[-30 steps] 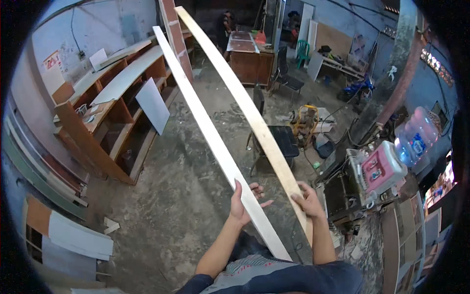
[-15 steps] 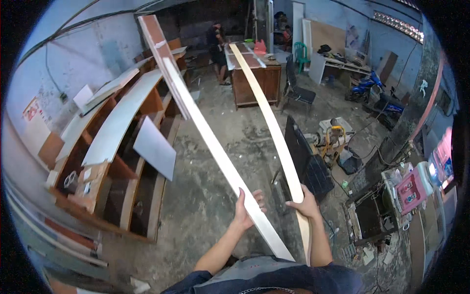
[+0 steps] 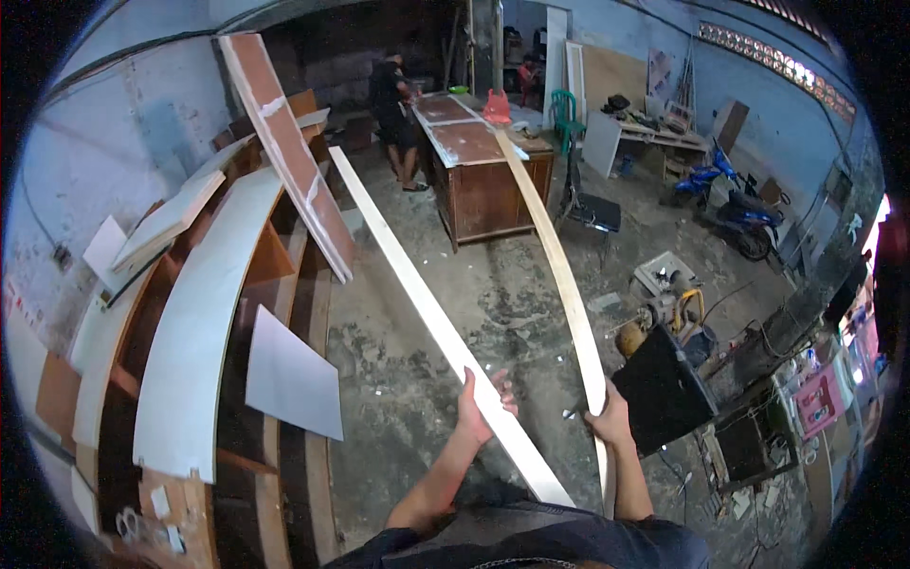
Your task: The person carries wooden strips across the room and places them on a wooden board. The person then pours glue from a bottle onto the wooden strip and spreads it with an applicator card.
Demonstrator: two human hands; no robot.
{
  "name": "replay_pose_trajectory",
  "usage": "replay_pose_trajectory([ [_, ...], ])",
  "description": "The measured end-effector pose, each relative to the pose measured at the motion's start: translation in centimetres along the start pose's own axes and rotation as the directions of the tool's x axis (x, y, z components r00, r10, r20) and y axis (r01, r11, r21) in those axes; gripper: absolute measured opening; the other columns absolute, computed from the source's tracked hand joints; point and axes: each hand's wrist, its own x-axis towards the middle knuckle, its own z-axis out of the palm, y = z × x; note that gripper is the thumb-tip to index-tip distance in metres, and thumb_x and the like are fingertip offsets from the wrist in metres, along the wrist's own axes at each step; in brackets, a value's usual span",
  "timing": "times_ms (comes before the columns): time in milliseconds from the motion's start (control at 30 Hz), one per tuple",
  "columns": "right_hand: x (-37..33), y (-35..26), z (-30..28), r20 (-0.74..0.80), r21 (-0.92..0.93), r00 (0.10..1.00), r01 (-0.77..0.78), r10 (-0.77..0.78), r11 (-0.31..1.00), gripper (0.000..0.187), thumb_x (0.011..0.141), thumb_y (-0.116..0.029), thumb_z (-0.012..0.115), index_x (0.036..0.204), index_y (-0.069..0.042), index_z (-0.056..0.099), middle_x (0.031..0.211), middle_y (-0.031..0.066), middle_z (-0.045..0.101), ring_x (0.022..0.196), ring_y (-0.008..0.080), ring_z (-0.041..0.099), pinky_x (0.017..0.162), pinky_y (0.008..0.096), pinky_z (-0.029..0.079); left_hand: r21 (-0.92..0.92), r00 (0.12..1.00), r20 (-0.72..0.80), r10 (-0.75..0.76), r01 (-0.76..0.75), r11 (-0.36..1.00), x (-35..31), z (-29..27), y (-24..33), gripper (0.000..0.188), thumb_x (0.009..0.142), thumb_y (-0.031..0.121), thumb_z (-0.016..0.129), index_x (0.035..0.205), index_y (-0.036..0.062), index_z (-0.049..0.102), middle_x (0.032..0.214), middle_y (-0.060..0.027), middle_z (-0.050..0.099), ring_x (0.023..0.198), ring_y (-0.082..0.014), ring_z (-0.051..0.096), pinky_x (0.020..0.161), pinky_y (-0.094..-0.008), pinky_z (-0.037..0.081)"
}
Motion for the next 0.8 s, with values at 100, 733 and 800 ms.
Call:
replay_pose_trajectory([
  [100, 11.5, -3.5, 8.1, -0.055, -0.068, 0.998, 0.004, -0.008, 0.998, 0.081, 0.060, -0.010, 0.078, 0.134, -0.001, 0.047, 0.115, 0.0223, 0.063, 0.108, 0.0362, 0.061, 0.093, 0.0393, 0.048, 0.016, 1.000, 0.011, -0.028, 0.028, 0.999, 9.2, 0.1, 14.7, 0.076, 0.087, 0.073, 0.043, 0.117, 0.0036, 0.054, 0.086, -0.0051, 0.051, 0.069, -0.0170, 0.044, 0.062, -0.0317, 0.040],
  [733, 107.6, -18.9, 52.8, -0.145, -0.186, 0.989, -0.019, -0.009, 0.982, 0.087, 0.063, -0.011, 0.077, 0.142, -0.009, 0.040, 0.108, 0.0211, 0.059, 0.101, 0.0399, 0.059, 0.087, 0.0448, 0.048, 0.078, 0.999, 0.020, -0.035, 0.033, 0.996, 82.7, 6.1, 85.7, 0.110, 0.071, 0.089, 0.037, 0.143, 0.0052, 0.038, 0.090, -0.0052, 0.051, 0.068, -0.0166, 0.045, 0.065, -0.0349, 0.044],
  [800, 117.8, -21.0, 56.7, -0.127, -0.214, 0.991, -0.064, 0.038, 0.975, 0.089, 0.063, -0.013, 0.078, 0.144, -0.011, 0.039, 0.103, 0.0202, 0.060, 0.100, 0.0406, 0.059, 0.086, 0.0459, 0.049, 0.094, 0.999, 0.035, -0.033, 0.029, 0.995, 89.8, 6.9, 92.4, 0.108, 0.074, 0.089, 0.033, 0.141, 0.0055, 0.040, 0.089, -0.0038, 0.051, 0.067, -0.0163, 0.045, 0.064, -0.0348, 0.044],
])
